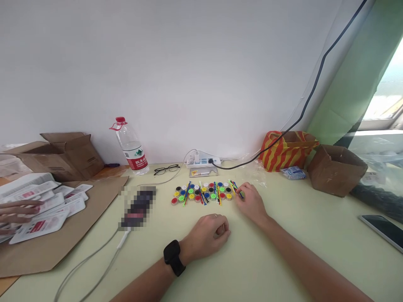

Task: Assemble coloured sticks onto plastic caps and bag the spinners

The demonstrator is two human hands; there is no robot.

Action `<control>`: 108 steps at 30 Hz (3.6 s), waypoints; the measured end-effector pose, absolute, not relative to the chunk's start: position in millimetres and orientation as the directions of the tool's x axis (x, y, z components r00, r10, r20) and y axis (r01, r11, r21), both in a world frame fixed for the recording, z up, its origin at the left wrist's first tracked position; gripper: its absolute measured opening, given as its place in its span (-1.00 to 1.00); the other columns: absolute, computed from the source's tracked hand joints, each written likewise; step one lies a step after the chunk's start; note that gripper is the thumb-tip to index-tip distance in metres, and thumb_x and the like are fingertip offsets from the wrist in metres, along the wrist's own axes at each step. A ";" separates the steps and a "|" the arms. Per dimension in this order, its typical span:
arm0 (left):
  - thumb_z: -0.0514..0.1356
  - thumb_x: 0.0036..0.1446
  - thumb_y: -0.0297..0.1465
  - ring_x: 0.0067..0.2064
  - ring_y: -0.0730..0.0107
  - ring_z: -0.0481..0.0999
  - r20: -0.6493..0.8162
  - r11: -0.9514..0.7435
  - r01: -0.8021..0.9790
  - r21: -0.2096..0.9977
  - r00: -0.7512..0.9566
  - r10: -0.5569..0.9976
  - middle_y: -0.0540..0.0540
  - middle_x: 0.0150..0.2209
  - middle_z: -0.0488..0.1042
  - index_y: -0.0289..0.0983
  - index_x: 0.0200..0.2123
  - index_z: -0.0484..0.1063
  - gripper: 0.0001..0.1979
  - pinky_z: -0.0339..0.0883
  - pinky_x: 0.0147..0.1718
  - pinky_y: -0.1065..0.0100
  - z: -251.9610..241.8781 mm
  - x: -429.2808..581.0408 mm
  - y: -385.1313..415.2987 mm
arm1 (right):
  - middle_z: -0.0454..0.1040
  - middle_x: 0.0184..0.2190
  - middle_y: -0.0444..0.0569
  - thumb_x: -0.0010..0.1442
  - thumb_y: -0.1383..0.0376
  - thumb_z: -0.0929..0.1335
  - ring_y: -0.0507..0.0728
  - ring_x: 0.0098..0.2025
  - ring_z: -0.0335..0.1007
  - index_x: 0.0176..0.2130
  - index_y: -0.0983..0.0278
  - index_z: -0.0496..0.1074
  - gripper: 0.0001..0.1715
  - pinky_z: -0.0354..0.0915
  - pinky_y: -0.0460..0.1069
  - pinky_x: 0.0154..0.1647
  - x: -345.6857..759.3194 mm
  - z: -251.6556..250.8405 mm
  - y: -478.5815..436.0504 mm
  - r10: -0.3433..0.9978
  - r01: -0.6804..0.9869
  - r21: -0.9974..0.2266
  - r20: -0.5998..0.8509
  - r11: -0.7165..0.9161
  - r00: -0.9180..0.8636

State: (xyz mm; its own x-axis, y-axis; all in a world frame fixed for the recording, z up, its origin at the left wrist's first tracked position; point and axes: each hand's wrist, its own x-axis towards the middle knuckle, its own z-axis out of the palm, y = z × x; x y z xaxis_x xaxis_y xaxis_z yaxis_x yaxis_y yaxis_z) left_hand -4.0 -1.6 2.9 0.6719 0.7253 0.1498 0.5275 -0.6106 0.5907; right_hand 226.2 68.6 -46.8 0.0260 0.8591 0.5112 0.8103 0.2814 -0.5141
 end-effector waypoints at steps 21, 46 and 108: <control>0.16 0.21 -0.45 -0.37 0.39 0.35 0.151 -0.611 0.523 0.595 0.674 0.723 0.02 -0.42 0.40 -0.23 -0.30 0.41 -0.96 0.18 -0.36 0.37 4.7 -4.0 -1.6 | 0.47 -0.34 -0.01 0.43 0.18 0.14 0.16 -0.41 0.38 -0.29 0.19 0.31 -0.70 0.21 0.03 -0.40 228.5 -44.9 66.1 0.858 0.826 -0.500 0.512 0.260 0.040; 0.17 0.24 -0.36 -0.41 0.38 0.37 0.163 -0.456 0.647 0.611 0.461 0.872 0.05 -0.48 0.44 -0.22 -0.36 0.42 -0.89 0.18 -0.39 0.36 0.8 -9.8 5.4 | 0.35 -0.54 -0.13 0.16 0.30 0.21 0.10 -0.47 0.22 -0.50 0.20 0.23 -0.80 0.04 -0.03 -0.45 233.3 -33.4 61.4 0.902 0.720 -0.655 0.421 0.228 0.097; 0.28 0.29 -0.25 -0.04 0.18 0.61 0.262 -0.424 0.179 0.888 0.561 0.785 -0.19 -0.06 0.62 -0.24 -0.02 0.60 -0.73 0.52 0.01 0.19 6.3 -15.5 0.6 | 0.36 -0.39 -0.11 0.38 0.24 0.25 0.09 -0.41 0.21 -0.28 0.20 0.36 -0.82 0.13 -0.02 -0.41 191.9 -9.0 -27.2 0.905 0.442 -0.803 0.267 0.399 -0.332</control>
